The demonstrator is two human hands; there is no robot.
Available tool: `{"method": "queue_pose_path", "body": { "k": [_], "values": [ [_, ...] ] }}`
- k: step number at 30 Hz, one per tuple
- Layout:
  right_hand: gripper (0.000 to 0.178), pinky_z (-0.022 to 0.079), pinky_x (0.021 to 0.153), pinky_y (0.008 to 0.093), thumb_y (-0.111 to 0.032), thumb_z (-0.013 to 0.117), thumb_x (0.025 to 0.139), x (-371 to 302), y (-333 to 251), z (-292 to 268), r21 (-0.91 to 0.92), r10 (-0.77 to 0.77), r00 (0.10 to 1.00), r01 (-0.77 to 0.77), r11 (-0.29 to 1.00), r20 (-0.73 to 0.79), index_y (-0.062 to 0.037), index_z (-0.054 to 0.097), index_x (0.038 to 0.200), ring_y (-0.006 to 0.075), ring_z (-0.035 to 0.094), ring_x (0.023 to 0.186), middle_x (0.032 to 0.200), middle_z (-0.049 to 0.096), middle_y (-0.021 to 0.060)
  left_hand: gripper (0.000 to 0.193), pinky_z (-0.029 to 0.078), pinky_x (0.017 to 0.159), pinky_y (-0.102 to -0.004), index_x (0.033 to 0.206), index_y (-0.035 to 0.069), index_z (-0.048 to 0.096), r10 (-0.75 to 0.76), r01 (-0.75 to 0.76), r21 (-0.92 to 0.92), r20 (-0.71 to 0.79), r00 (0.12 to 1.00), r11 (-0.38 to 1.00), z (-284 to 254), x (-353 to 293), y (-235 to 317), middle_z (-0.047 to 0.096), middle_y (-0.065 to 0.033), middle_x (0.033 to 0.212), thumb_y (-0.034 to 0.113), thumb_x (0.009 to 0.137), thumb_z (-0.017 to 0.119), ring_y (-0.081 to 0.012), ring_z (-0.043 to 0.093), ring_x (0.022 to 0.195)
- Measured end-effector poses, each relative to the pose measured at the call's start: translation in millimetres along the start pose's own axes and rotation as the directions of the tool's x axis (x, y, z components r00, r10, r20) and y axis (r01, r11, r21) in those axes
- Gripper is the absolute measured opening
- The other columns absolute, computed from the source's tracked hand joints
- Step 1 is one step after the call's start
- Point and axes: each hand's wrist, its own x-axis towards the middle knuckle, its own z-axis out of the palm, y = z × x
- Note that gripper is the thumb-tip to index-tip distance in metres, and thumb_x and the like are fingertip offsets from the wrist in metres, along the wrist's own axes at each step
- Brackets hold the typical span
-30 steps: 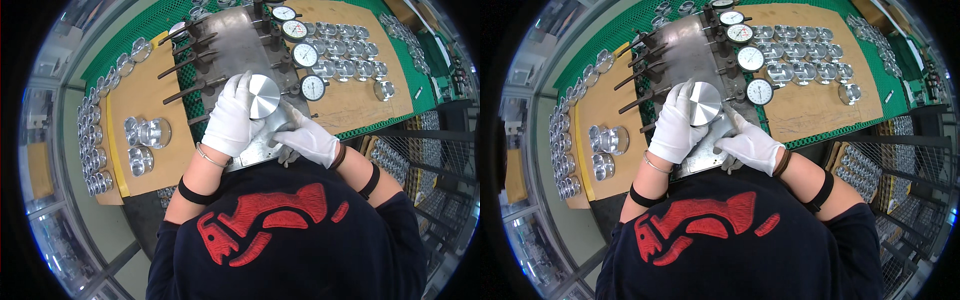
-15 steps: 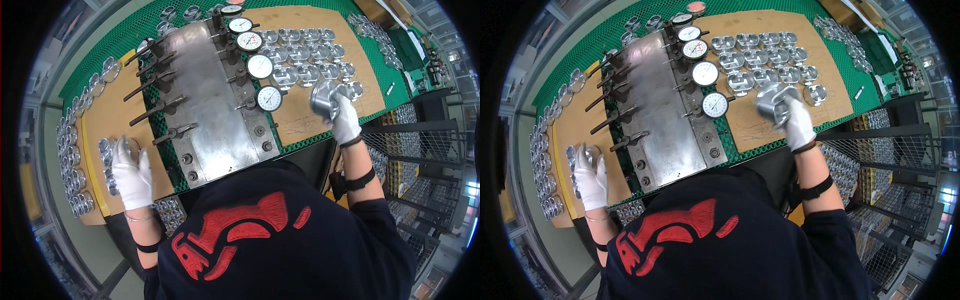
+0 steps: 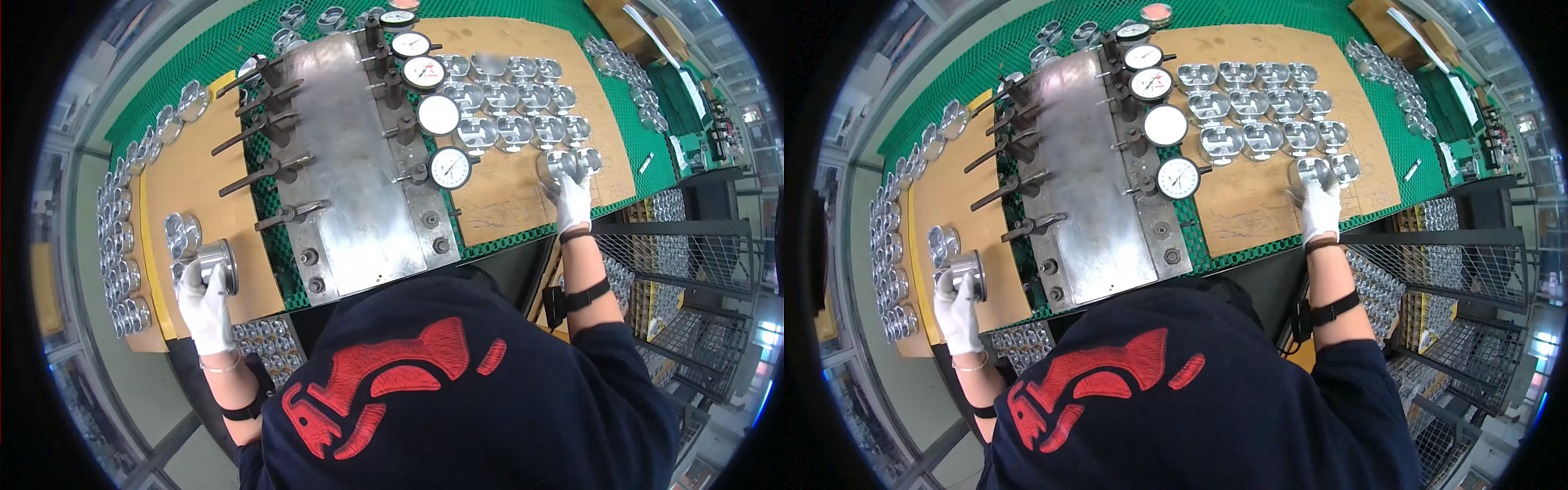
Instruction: Inspecting and measuring metal pistons using a multi-dial gauge fixture and organizing them on cardboard dividers.
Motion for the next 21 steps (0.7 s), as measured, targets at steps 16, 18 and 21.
{"method": "queue_pose_path", "body": {
  "k": [16, 18, 21],
  "values": [
    [0.086, 0.053, 0.077, 0.0435, -0.028, 0.073, 0.073, -148, -49, 151, -0.031, -0.188, 0.104, 0.934, 0.357, 0.977, -0.0001, 0.032, 0.143, 0.0387, 0.062, 0.093, 0.110, 0.059, 0.0217, 0.067, 0.046, 0.098, -0.0444, 0.130, 0.002, 0.048, 0.442, -0.726, 0.237, 0.659, 0.608, 0.645, 103, -26, 102, 0.055, -0.0192, 0.125, 0.018, 0.070, 0.076, -0.0383, 0.054, 0.113],
    [0.083, 0.053, 0.077, 0.0431, -0.025, 0.072, 0.074, -151, -51, 154, -0.038, -0.186, 0.105, 0.942, 0.333, 0.977, 0.0000, 0.032, 0.143, 0.0389, 0.063, 0.092, 0.111, 0.059, 0.0215, 0.073, 0.045, 0.098, -0.0448, 0.129, -0.001, 0.048, 0.483, -0.769, 0.268, 0.647, 0.590, 0.581, 120, -30, 97, 0.053, -0.0204, 0.125, 0.024, 0.069, 0.079, -0.0397, 0.052, 0.114],
    [0.077, 0.053, 0.079, 0.0418, -0.016, 0.070, 0.077, -156, -58, 150, 0.076, -0.376, 0.067, 0.933, 0.352, 0.924, 0.0002, 0.032, 0.142, 0.0387, 0.064, 0.092, 0.111, 0.060, 0.0210, 0.077, 0.045, 0.096, -0.0451, 0.130, -0.003, 0.048, 0.543, -0.808, 0.275, 0.624, 0.563, 0.521, 132, -21, 91, 0.053, -0.0212, 0.123, 0.029, 0.068, 0.080, -0.0399, 0.053, 0.111]
  ]
}}
